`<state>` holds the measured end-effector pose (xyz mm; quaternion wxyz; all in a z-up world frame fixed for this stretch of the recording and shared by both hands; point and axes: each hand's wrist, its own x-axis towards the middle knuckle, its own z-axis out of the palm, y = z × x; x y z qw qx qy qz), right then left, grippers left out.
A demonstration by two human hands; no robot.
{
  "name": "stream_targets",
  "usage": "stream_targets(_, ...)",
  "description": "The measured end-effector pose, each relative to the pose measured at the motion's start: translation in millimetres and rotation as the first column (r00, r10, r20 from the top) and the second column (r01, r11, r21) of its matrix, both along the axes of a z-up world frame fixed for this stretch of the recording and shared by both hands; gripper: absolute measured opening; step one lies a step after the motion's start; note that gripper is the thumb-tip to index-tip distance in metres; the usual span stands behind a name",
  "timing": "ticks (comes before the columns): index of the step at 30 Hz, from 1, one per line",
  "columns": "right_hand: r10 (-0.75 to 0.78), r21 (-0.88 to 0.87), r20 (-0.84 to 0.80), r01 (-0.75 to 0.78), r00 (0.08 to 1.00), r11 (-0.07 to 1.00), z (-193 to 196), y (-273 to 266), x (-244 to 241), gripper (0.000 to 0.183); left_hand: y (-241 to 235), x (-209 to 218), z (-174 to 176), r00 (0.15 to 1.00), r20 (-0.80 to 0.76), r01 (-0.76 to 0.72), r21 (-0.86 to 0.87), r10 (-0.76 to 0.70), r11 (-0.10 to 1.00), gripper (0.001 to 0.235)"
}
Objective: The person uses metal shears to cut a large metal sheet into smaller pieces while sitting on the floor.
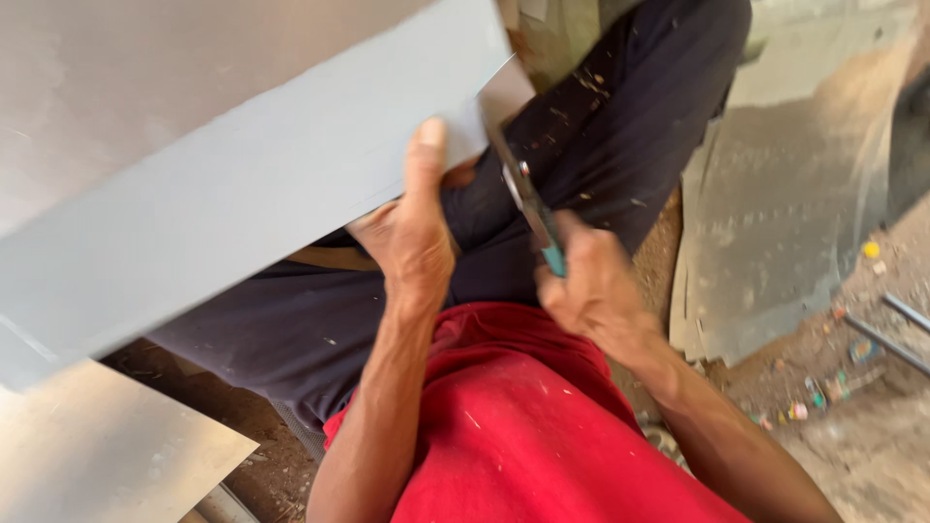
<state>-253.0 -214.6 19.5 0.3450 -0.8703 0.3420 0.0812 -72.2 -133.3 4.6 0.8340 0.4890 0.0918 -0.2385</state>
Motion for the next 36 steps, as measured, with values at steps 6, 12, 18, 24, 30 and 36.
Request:
stream_targets(6,0.019,0.083,0.049,-0.023,0.999,0.996,45,-8,4,0.013,-40,-9,19,0.985,-0.08,-0.138,0.146,0.151,0.98,0.035)
stream_targets(12,-0.102,0.197,-0.095,0.12,0.99,0.973,34,1,14,0.018,3,6,10,0.994,-0.098,0.036,-0.061,-0.042,0.997,0.044)
stream_targets(18,-0.111,0.327,-0.203,0.174,0.973,0.929,19,3,7,0.015,145,74,21,0.932,0.232,-0.32,0.169,0.278,0.932,0.032)
stream_targets(24,-0.057,0.496,-0.192,0.147,0.98,0.856,23,27,25,0.028,139,54,-6,0.931,0.285,-0.296,0.225,0.228,0.928,0.021)
stream_targets(30,0.131,0.712,-0.211,0.06,0.969,0.7,42,41,68,0.06,115,37,-8,0.98,0.17,-0.121,0.086,0.105,0.989,0.018)
stream_targets(36,0.16,0.724,-0.174,0.016,0.972,0.69,40,57,102,0.066,119,42,-7,0.992,0.085,-0.096,-0.01,0.097,0.995,0.019)
